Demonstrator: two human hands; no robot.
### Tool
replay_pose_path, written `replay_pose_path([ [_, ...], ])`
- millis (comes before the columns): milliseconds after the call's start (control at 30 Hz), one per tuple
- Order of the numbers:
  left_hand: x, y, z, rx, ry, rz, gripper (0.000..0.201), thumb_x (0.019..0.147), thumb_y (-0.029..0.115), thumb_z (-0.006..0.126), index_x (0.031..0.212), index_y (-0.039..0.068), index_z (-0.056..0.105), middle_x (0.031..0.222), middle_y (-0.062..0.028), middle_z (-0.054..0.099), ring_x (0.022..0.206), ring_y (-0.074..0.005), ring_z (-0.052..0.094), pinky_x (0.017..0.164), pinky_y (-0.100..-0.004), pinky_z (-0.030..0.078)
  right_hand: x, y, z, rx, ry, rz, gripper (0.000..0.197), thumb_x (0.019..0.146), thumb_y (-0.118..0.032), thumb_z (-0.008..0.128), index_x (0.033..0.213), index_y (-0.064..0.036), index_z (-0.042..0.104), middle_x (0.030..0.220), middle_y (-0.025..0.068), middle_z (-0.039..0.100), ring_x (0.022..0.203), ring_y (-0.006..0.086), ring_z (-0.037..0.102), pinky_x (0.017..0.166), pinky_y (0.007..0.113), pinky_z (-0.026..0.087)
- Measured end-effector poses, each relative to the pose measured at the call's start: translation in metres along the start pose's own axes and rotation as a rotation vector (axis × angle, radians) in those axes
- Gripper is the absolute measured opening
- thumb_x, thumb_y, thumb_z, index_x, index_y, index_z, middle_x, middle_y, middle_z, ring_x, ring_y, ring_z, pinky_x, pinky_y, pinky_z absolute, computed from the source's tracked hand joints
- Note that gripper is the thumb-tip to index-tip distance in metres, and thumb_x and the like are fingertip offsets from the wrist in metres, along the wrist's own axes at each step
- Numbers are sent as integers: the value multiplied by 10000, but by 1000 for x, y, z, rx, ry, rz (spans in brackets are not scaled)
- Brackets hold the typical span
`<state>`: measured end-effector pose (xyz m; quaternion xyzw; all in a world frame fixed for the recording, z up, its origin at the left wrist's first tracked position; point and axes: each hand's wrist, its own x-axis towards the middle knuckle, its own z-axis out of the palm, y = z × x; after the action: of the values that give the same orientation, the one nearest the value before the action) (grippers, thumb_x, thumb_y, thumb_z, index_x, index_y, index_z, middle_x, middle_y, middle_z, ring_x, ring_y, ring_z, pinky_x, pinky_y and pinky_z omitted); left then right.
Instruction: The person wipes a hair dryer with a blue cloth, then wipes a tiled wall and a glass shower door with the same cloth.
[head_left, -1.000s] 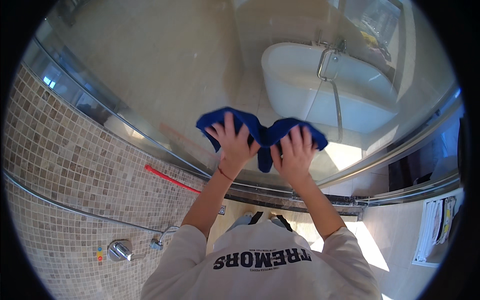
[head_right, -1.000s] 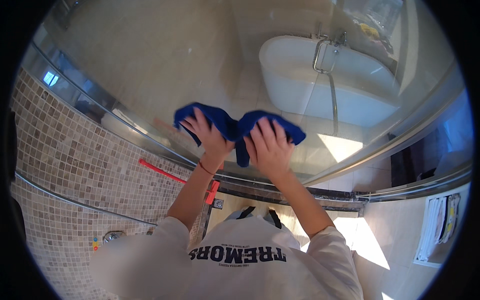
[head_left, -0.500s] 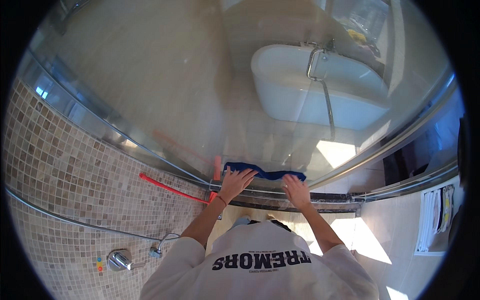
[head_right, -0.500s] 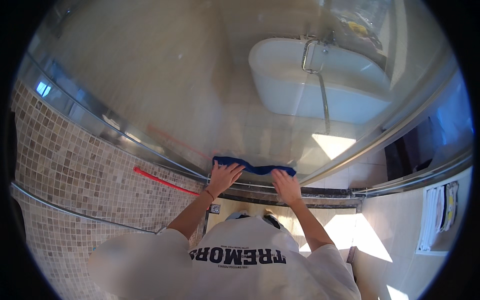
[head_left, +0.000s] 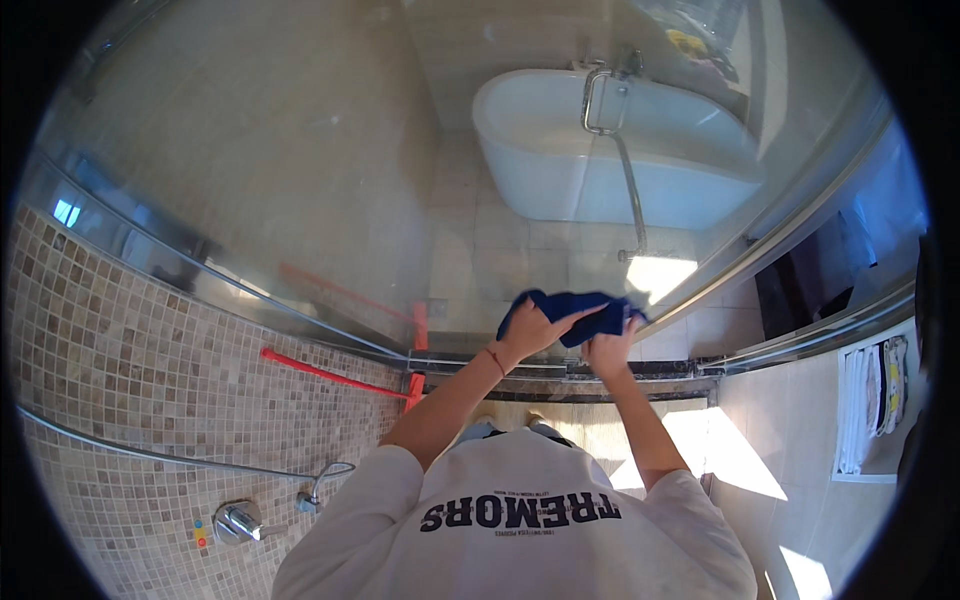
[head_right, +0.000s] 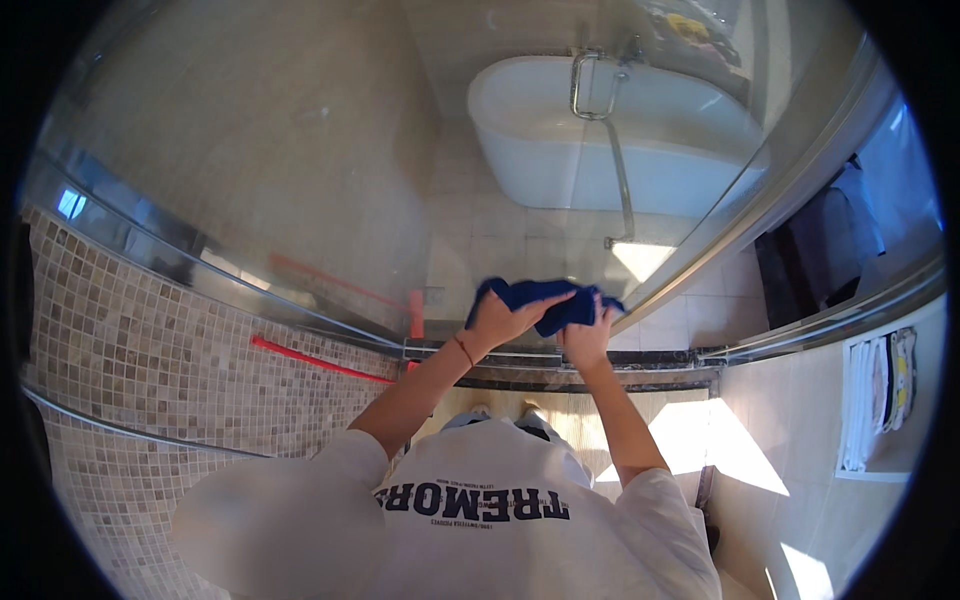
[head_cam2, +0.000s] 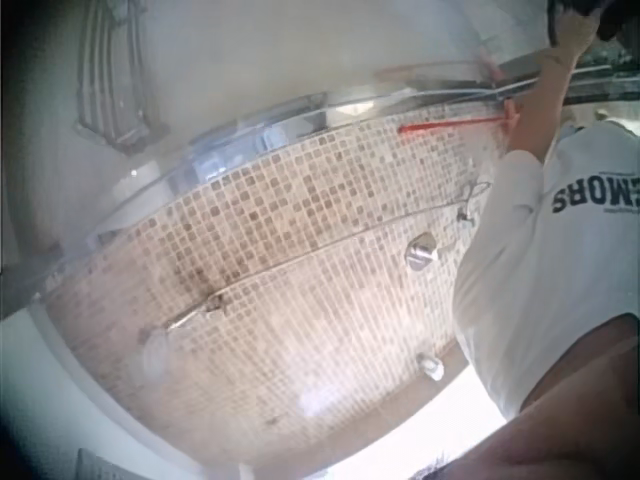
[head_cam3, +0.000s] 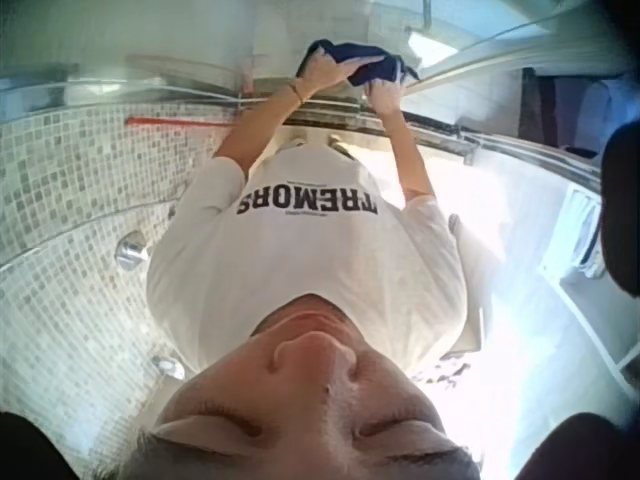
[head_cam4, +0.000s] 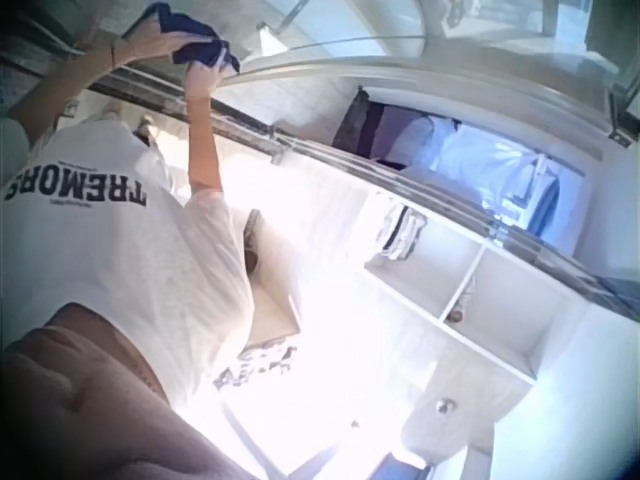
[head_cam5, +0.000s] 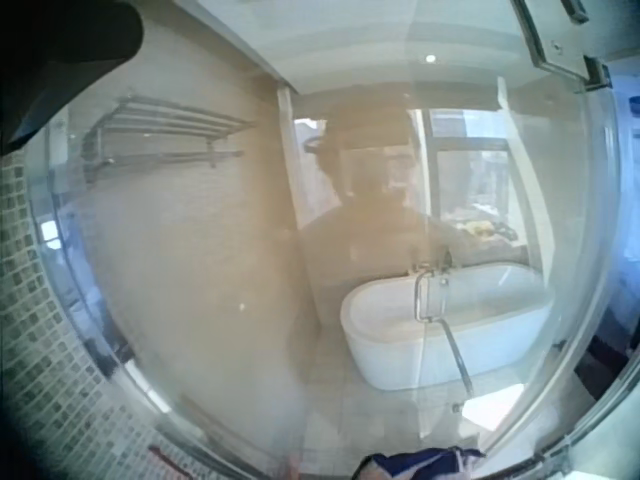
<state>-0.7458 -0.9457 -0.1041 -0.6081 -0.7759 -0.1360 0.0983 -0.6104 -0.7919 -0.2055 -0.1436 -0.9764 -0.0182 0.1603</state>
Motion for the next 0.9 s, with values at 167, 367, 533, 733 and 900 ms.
replay_pose_path([
  [167, -86, -30, 65, 141, 93, 54, 565, 909, 232, 601, 1444, 358, 471, 1058, 57, 664, 652, -187, 584, 821, -422, 486, -61, -1, 24, 392, -75, -26, 565, 876, -197, 637, 1381, -17, 456, 1439, 190, 442, 1384, 436, 337, 1048, 610, 329],
  [367, -22, -4, -18, 169, 383, -141, 267, 888, 402, 643, 1121, 277, 676, 998, 34, 617, 707, -222, 563, 851, -624, 346, 11, -11, -51, 291, 495, -5, 515, 863, -228, 674, 1257, 53, 497, 1341, 290, 447, 1252, 532, 399, 1016, 650, 278],
  [533, 45, 15, -78, 270, 784, -225, 278, 805, 457, 673, 1024, 286, 670, 1180, -60, 581, 850, -338, 481, 831, -602, 313, 98, -12, -138, 284, 988, -46, 662, 867, -264, 622, 1416, 20, 384, 1538, 278, 272, 1431, 554, 153, 1112, 701, 47],
  [733, -20, -6, 30, 159, 270, -193, 382, 887, 401, 615, 1257, 309, 631, 1319, 150, 569, 726, -140, 589, 773, -530, 418, 52, -16, -22, 156, 650, -192, 588, 686, -370, 719, 1211, -128, 612, 1306, 33, 501, 1222, 339, 427, 916, 614, 333],
  [900, -103, -19, 58, 172, 157, -323, 281, 820, 348, 677, 1045, 181, 705, 1208, 17, 596, 1017, -272, 562, 992, -751, 277, 14, -42, -5, 277, 146, -396, 480, 849, -225, 659, 1311, -124, 574, 1388, 44, 513, 1252, 256, 474, 884, 523, 437],
])
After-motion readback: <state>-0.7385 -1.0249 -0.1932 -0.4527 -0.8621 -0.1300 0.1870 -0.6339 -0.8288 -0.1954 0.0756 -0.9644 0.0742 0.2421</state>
